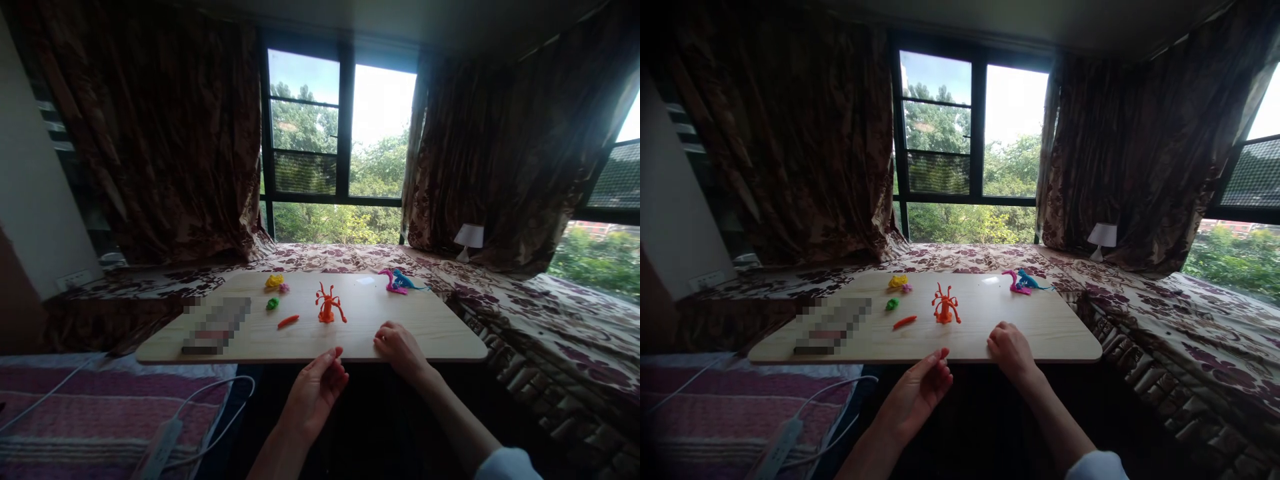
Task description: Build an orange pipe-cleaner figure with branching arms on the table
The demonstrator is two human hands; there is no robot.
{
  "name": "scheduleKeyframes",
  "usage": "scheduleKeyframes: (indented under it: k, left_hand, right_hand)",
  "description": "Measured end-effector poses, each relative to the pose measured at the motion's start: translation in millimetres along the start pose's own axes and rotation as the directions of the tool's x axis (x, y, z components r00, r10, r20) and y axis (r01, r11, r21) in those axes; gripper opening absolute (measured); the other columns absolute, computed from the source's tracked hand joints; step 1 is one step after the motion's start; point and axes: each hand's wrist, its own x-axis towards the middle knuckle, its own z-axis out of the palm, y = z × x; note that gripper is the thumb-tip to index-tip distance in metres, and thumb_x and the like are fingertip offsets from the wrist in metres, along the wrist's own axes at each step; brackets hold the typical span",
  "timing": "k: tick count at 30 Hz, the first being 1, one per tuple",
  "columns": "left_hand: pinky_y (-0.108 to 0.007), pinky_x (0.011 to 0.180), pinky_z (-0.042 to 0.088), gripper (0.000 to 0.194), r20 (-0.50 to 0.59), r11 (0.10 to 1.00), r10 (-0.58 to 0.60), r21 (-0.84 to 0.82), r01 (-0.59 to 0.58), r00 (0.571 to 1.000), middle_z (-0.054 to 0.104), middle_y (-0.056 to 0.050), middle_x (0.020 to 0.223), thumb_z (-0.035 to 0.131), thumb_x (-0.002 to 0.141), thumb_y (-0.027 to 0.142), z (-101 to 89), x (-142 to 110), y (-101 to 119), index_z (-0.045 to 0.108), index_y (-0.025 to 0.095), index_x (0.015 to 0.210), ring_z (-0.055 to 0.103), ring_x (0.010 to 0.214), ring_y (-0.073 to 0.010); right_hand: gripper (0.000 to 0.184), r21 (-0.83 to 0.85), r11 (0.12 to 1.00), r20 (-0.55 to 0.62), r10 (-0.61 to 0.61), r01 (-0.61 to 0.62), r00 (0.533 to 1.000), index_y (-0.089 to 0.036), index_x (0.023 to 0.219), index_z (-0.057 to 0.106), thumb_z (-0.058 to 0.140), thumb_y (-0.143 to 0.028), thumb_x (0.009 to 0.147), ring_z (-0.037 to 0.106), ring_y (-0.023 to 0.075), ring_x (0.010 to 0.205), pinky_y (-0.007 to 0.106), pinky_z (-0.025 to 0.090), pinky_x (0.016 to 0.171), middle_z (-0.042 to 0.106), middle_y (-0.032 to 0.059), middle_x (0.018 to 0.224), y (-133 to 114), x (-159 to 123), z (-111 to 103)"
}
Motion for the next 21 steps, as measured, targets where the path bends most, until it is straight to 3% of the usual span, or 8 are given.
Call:
scheduleKeyframes:
  k: [3, 5, 7, 12, 16, 21]
  left_hand:
    - [-0.027, 0.065, 0.053, 0.018, -0.042, 0.995, -0.019, -0.098, 0.015, 0.999, 0.064, -0.003, 0.068, 0.062, 0.073, 0.017, -6.7, 6.2, 3.8, 0.061, 0.011, 0.09, 0.062, 0.062, -0.0117]
    - [-0.031, 0.068, 0.053, 0.009, -0.056, 0.986, -0.023, -0.166, 0.013, 0.998, 0.065, -0.006, 0.074, 0.058, 0.076, 0.017, -10.1, 10.7, 5.7, 0.059, 0.011, 0.082, 0.064, 0.069, -0.0152]
    - [-0.03, 0.07, 0.053, 0.009, -0.022, 0.965, -0.044, -0.259, 0.036, 0.999, 0.066, -0.008, 0.076, 0.051, 0.08, 0.017, -10.1, 13.2, 5.7, 0.057, 0.011, 0.076, 0.064, 0.074, -0.0166]
    - [-0.025, 0.076, 0.051, 0.021, 0.176, 0.859, -0.174, -0.453, 0.237, 0.969, 0.063, -0.014, 0.095, 0.04, 0.085, 0.016, -0.7, 9.2, 4.4, 0.055, 0.006, 0.094, 0.062, 0.089, -0.0171]
    - [-0.026, 0.078, 0.051, 0.021, 0.17, 0.814, -0.16, -0.534, 0.228, 0.972, 0.062, -0.013, 0.1, 0.039, 0.084, 0.014, -1.8, 7.8, 8.5, 0.054, 0.007, 0.098, 0.059, 0.097, -0.0188]
    - [-0.032, 0.08, 0.05, 0.019, 0.143, 0.825, -0.136, -0.532, 0.192, 0.98, 0.062, -0.012, 0.101, 0.041, 0.083, 0.013, -6.0, 13.8, 8.9, 0.055, 0.01, 0.095, 0.058, 0.098, -0.0206]
  right_hand:
    - [0.017, 0.126, 0.99, -0.01, 0.063, -0.061, 0.998, -0.015, 0.074, 0.064, 0.051, -0.024, 0.079, 0.056, 0.0158, 0.071, 0.025, 0.041, 0.067, 0.062, 0.0052, 0.074, -25.0, 9.2, -1.1]
    - [0.016, 0.367, 0.93, -0.014, -0.006, 0.011, 1.0, -0.018, 0.082, 0.062, 0.048, -0.025, 0.082, 0.056, 0.0133, 0.065, 0.023, 0.042, 0.063, 0.063, 0.0018, 0.071, -52.7, 2.4, 0.3]
    - [0.015, 0.531, 0.838, -0.053, -0.116, 0.127, 0.992, -0.02, 0.091, 0.06, 0.048, -0.023, 0.082, 0.056, 0.0127, 0.071, 0.023, 0.043, 0.066, 0.063, 0.001, 0.081, -82.7, -10.7, 3.7]
    - [0.016, 0.453, 0.847, -0.196, -0.209, 0.277, 0.958, -0.022, 0.083, 0.064, 0.049, -0.017, 0.082, 0.053, 0.0157, 0.087, 0.029, 0.041, 0.08, 0.062, 0.0025, 0.09, -128.1, -33.2, 12.9]
    - [0.021, 0.33, 0.876, -0.16, -0.316, 0.352, 0.935, -0.026, 0.095, 0.062, 0.047, -0.016, 0.083, 0.047, 0.0186, 0.103, 0.036, 0.034, 0.092, 0.062, 0.0015, 0.1, -131.6, -39.1, 3.8]
    - [0.031, 0.292, 0.871, -0.104, -0.382, 0.396, 0.918, -0.027, 0.11, 0.054, 0.046, -0.014, 0.083, 0.044, 0.0173, 0.111, 0.037, 0.027, 0.1, 0.061, 0.0005, 0.108, -127.1, -38.7, -14.1]
